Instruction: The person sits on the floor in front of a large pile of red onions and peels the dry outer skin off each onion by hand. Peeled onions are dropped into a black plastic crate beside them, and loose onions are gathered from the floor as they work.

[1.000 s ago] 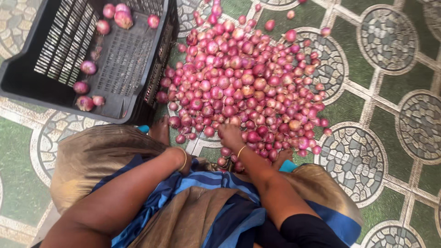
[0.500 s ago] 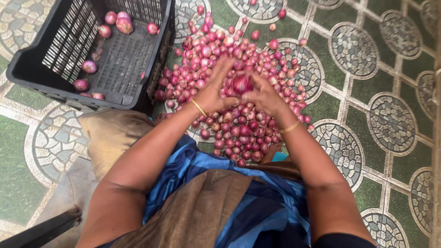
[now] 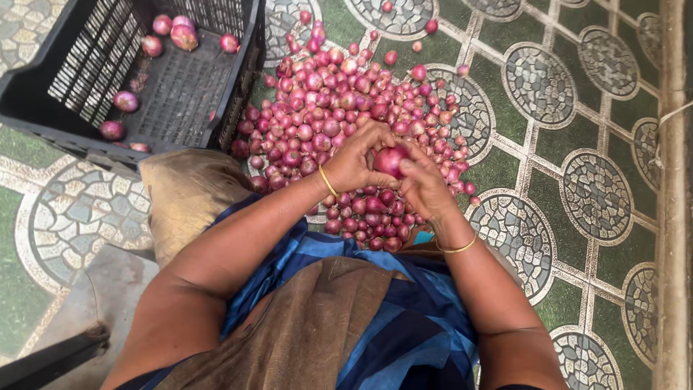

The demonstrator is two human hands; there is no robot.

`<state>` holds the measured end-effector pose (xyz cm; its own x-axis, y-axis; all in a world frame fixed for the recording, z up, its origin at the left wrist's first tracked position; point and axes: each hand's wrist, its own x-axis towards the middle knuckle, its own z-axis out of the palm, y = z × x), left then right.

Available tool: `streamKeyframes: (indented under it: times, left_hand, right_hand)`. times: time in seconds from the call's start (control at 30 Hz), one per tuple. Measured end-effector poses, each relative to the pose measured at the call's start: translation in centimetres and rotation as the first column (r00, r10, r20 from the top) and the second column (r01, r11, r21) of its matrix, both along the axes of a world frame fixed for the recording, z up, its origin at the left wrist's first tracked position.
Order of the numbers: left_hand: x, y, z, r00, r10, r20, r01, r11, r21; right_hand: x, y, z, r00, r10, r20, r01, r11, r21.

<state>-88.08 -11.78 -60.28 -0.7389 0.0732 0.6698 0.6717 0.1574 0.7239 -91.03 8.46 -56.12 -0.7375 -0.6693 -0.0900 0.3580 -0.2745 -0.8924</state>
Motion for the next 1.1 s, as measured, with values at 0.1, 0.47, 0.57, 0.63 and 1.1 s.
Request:
streamKeyframes:
  times: [0.1,0.47,0.57,0.63,1.1]
  left_hand:
    - [-0.4,0.4,0.4,0.998,-0.029,0.047,0.026,0.998,0.049]
    - [1.0,0.5,1.9,0.991,0.06,-0.117,-0.069,0.995,-0.07]
    - [1.4,0.8,0.6,0.993,0.066,-0.101,-0.083,0.981,-0.173]
    - [1.2,1.0,-0.9,0.999,-0.046,0.004,0.046,0.977,-0.207]
    - [-1.6,-0.4,-7.2,0.956,-0.057,0.289,0.124,0.967,-0.221]
  right_hand:
    - [-0.6,0.8,-0.2,0.995,0.046,0.094,-0.032,0.989,-0.141]
    - [-0.5,0.6,-0.8,0.998,-0.065,0.013,0.066,0.991,-0.119]
    - [-0.6,0.5,-1.1,0.984,-0.169,0.049,0.174,0.976,-0.131]
    - [-0.5,0.6,-1.4,0.976,-0.203,0.073,0.211,0.969,-0.131]
    - [-1.0,0.9,-5.6,0.975,-0.222,-0.009,0.22,0.961,0.166]
